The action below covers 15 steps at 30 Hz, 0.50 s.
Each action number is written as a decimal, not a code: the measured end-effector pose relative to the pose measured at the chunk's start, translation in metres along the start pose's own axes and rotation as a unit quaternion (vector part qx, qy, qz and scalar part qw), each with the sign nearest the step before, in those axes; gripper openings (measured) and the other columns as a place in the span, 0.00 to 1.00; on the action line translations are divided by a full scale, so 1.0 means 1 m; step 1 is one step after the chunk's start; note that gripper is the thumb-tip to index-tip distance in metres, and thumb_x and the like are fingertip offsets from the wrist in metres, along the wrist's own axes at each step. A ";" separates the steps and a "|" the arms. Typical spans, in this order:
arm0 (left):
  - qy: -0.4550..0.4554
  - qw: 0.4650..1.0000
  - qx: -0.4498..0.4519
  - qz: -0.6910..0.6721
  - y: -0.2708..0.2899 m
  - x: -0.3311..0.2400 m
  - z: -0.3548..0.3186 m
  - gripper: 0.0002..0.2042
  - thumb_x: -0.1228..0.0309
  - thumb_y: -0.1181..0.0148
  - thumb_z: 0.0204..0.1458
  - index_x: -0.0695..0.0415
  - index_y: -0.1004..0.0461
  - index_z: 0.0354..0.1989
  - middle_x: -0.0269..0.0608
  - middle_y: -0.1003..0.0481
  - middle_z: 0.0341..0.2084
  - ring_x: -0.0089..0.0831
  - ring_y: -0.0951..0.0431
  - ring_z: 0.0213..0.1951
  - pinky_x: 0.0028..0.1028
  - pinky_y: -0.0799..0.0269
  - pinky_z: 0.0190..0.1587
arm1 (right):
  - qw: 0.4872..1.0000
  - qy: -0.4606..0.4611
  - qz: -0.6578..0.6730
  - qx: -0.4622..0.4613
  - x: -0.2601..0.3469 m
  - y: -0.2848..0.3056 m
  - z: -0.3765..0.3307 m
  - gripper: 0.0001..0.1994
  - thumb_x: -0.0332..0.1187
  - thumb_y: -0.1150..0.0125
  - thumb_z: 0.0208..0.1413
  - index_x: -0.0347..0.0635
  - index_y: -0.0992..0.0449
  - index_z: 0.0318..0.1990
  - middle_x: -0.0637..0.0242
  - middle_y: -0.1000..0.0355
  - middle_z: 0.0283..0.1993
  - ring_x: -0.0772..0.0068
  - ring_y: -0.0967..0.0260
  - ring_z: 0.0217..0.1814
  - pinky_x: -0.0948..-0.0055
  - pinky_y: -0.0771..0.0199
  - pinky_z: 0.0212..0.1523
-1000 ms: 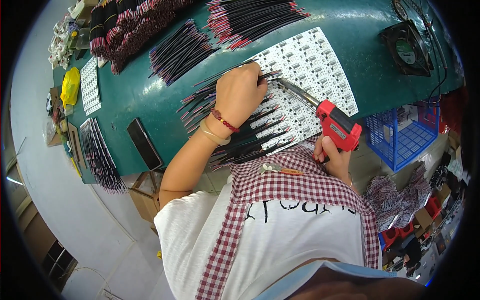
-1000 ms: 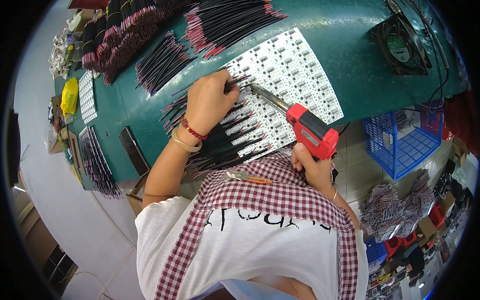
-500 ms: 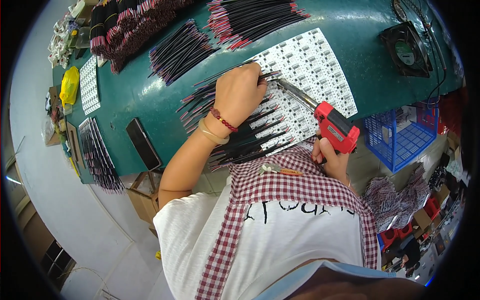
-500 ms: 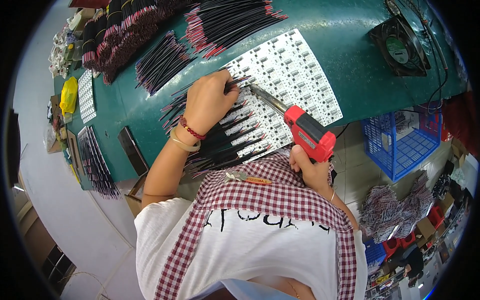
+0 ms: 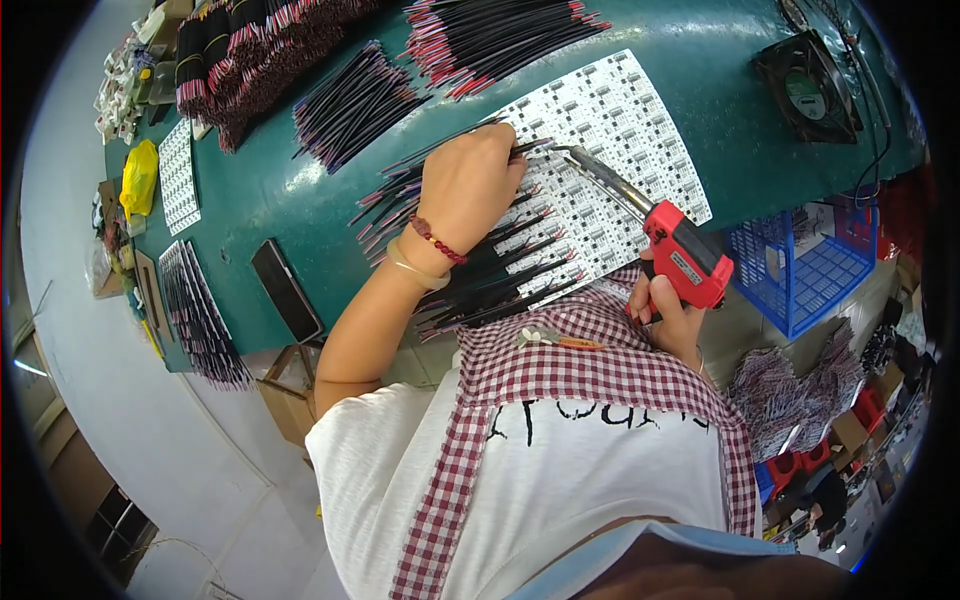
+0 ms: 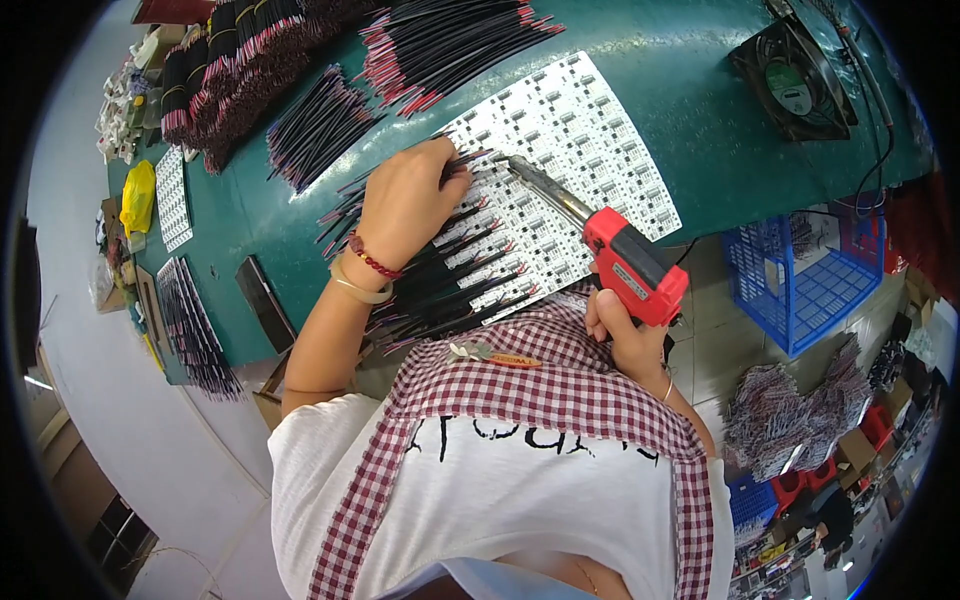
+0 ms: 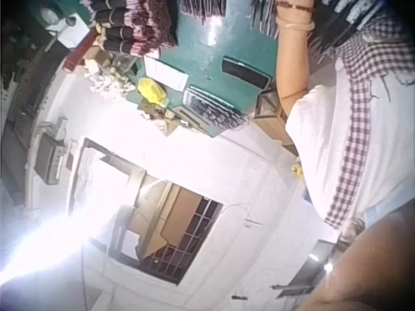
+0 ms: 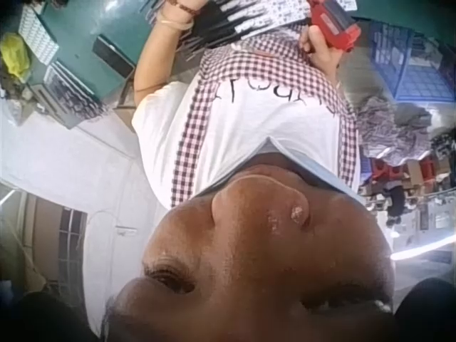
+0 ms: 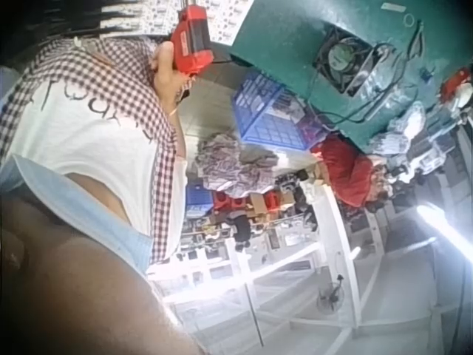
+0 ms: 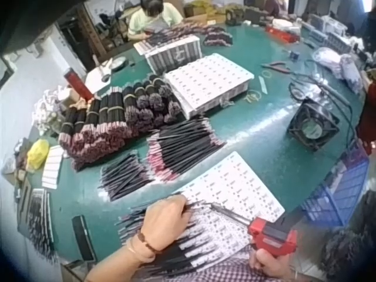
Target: The person solders electrical wires onto small LED circuit boards using a soldering iron and solder.
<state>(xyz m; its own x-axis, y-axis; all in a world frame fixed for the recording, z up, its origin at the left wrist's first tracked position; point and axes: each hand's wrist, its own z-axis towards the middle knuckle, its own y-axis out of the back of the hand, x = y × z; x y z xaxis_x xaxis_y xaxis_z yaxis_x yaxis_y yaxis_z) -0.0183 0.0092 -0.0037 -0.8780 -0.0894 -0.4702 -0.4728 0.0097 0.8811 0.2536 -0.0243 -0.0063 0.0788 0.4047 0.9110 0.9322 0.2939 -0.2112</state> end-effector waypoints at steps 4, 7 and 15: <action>0.010 0.997 -0.058 -0.049 0.001 -0.001 -0.005 0.04 0.74 0.46 0.51 0.62 0.29 0.28 0.48 0.26 0.24 0.48 0.25 0.28 0.37 0.31 0.31 | 0.999 0.018 0.021 -0.024 0.002 0.008 -0.003 0.16 0.31 0.50 0.59 0.31 0.35 0.51 0.64 0.35 0.19 0.81 0.43 0.18 0.81 0.44 0.20; 0.001 0.977 -0.192 -0.091 0.010 -0.015 -0.012 0.01 0.79 0.47 0.51 0.63 0.29 0.30 0.45 0.29 0.21 0.44 0.27 0.25 0.32 0.32 0.30 | 0.997 0.046 0.045 -0.046 0.004 0.019 -0.003 0.16 0.32 0.50 0.58 0.30 0.36 0.51 0.63 0.34 0.20 0.80 0.43 0.17 0.81 0.45 0.19; 0.044 0.985 -0.095 -0.138 -0.012 -0.011 -0.019 0.04 0.76 0.41 0.45 0.63 0.27 0.30 0.45 0.25 0.21 0.36 0.23 0.22 0.28 0.30 0.26 | 1.000 0.005 0.013 0.024 -0.001 0.025 -0.008 0.17 0.31 0.48 0.58 0.31 0.34 0.52 0.65 0.32 0.22 0.83 0.42 0.19 0.82 0.42 0.21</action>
<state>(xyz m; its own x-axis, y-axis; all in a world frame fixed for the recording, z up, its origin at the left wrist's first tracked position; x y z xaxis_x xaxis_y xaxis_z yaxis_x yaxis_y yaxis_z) -0.0013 -0.0091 -0.0085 -0.7044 -0.1480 -0.6942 -0.6627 -0.2134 0.7178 0.2796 -0.0237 -0.0094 0.1067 0.4036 0.9087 0.9120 0.3244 -0.2511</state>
